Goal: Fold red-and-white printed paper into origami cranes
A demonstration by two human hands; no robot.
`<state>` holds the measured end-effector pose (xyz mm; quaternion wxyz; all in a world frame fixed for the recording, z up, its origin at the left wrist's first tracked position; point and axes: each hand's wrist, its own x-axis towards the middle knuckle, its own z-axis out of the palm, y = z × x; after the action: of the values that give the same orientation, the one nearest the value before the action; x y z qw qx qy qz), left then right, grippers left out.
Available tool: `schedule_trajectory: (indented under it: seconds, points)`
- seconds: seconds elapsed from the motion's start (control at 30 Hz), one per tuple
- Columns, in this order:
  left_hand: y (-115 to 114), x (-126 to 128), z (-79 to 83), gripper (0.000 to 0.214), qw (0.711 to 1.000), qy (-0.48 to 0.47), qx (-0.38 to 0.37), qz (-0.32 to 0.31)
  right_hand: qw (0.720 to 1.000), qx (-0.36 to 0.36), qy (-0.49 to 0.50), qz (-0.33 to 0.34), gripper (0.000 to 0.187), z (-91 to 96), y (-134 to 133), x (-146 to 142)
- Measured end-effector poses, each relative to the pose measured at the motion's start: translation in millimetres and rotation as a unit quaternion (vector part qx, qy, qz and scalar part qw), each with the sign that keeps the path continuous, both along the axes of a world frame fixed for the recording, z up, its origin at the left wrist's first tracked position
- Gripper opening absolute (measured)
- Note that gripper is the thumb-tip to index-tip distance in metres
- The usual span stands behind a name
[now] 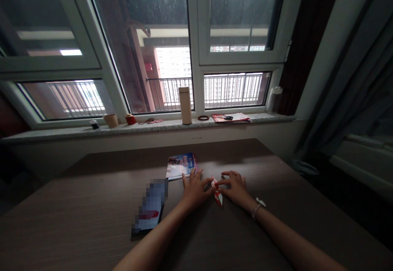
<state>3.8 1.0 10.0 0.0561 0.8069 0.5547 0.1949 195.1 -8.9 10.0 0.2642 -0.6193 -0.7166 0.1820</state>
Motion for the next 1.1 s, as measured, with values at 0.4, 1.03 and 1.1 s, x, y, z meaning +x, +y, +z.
schedule_trajectory:
  seconds: [0.4,1.03,1.1]
  points:
    - [-0.4,-1.3,-2.3,0.025,0.997,0.017,0.078,0.023,1.000,0.003,-0.007,0.029,0.022,5.7,-6.5,-2.6]
    - [3.2,-6.0,-0.7,0.014,0.998,-0.027,0.060,-0.007,0.991,0.098,-0.093,0.023,0.017,13.5,-13.7,-2.3]
    - [3.5,-7.2,0.0,0.014,0.998,-0.029,0.059,-0.009,0.989,0.102,-0.103,0.024,0.016,13.3,-13.7,-2.3]
